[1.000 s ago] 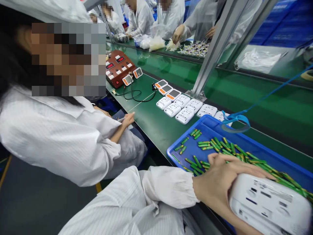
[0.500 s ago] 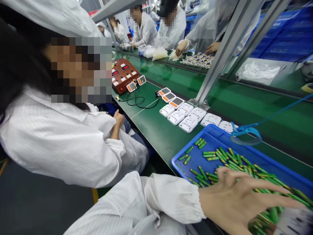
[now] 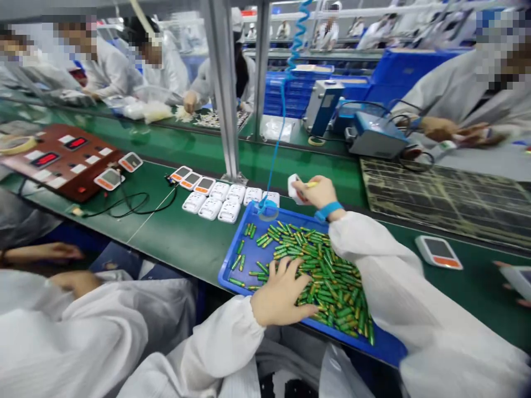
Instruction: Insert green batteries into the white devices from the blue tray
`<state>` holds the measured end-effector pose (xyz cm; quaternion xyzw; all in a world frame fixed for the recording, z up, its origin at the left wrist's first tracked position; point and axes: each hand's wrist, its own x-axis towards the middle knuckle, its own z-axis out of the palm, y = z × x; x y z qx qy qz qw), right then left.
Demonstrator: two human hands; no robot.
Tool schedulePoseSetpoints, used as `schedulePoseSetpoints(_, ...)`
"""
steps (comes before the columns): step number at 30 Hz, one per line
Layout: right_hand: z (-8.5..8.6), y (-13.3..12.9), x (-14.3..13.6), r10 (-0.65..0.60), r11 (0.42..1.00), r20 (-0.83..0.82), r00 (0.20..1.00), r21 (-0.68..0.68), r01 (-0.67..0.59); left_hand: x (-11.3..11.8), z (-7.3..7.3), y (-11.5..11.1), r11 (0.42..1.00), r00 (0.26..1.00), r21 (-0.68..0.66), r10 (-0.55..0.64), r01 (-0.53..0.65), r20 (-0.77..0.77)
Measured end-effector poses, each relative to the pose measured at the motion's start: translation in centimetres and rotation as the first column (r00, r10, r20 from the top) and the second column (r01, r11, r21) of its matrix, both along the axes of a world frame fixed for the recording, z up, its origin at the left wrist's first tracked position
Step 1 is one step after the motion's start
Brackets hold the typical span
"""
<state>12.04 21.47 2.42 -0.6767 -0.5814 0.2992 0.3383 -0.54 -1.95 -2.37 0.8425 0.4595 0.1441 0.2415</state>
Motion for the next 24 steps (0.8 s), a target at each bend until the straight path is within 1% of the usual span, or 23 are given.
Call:
schedulePoseSetpoints(1, -0.5, 0.6, -0.7, -0.018, 0.998, -0.057, 0.998, -0.058, 0.014, -0.1, 0.1, 0.0, 1.000, 1.000, -0.007, 0.005, -0.005, -0.006)
schedulePoseSetpoints(2, -1.0, 1.0, -1.1, -0.017, 0.993, -0.122, 0.992, -0.115, 0.002, -0.2, 0.2, -0.1, 1.000, 1.000, -0.009, 0.012, -0.012, -0.010)
schedulePoseSetpoints(4, -2.1, 1.2, -1.3, -0.009, 0.984, -0.198, 0.980, -0.179, -0.027, -0.3, 0.4, -0.1, 1.000, 0.999, -0.002, 0.031, -0.031, -0.016)
schedulePoseSetpoints(5, -2.5, 1.2, -1.2, -0.006, 0.980, -0.210, 0.978, -0.193, -0.035, -0.3, 0.4, -0.1, 0.999, 0.999, 0.003, 0.040, -0.039, -0.017)
schedulePoseSetpoints(7, -3.4, 0.9, -0.5, -0.026, 0.979, -0.189, 0.982, -0.204, -0.013, -0.2, 0.4, -0.1, 0.999, 0.999, 0.004, 0.044, -0.044, -0.018)
schedulePoseSetpoints(10, -4.2, 0.7, 0.5, -0.067, 0.982, -0.103, 0.992, -0.185, 0.047, -0.1, 0.5, 0.0, 0.999, 0.999, -0.011, 0.034, -0.034, -0.024)
schedulePoseSetpoints(13, -4.5, 0.7, 0.8, -0.068, 0.988, -0.016, 0.998, -0.143, 0.065, -0.1, 0.5, 0.0, 0.999, 0.999, -0.019, 0.029, -0.030, -0.035)
schedulePoseSetpoints(16, -4.4, 0.9, 0.4, -0.036, 0.991, 0.000, 0.999, -0.129, 0.036, -0.1, 0.5, 0.0, 1.000, 0.999, -0.007, 0.027, -0.027, -0.037)
schedulePoseSetpoints(18, -4.3, 1.2, -0.1, 0.001, 0.988, -0.048, 0.999, -0.155, -0.008, -0.1, 0.4, 0.0, 1.000, 0.999, 0.005, 0.030, -0.030, -0.032)
schedulePoseSetpoints(20, -4.3, 1.4, -0.3, 0.032, 0.980, -0.129, 0.991, -0.188, -0.057, -0.1, 0.3, 0.0, 1.000, 0.999, 0.011, 0.030, -0.030, -0.026)
schedulePoseSetpoints(24, -4.8, 1.6, -0.3, 0.043, 0.972, -0.252, 0.967, -0.213, -0.098, -0.1, 0.3, 0.1, 1.000, 1.000, -0.009, 0.014, -0.014, -0.024)
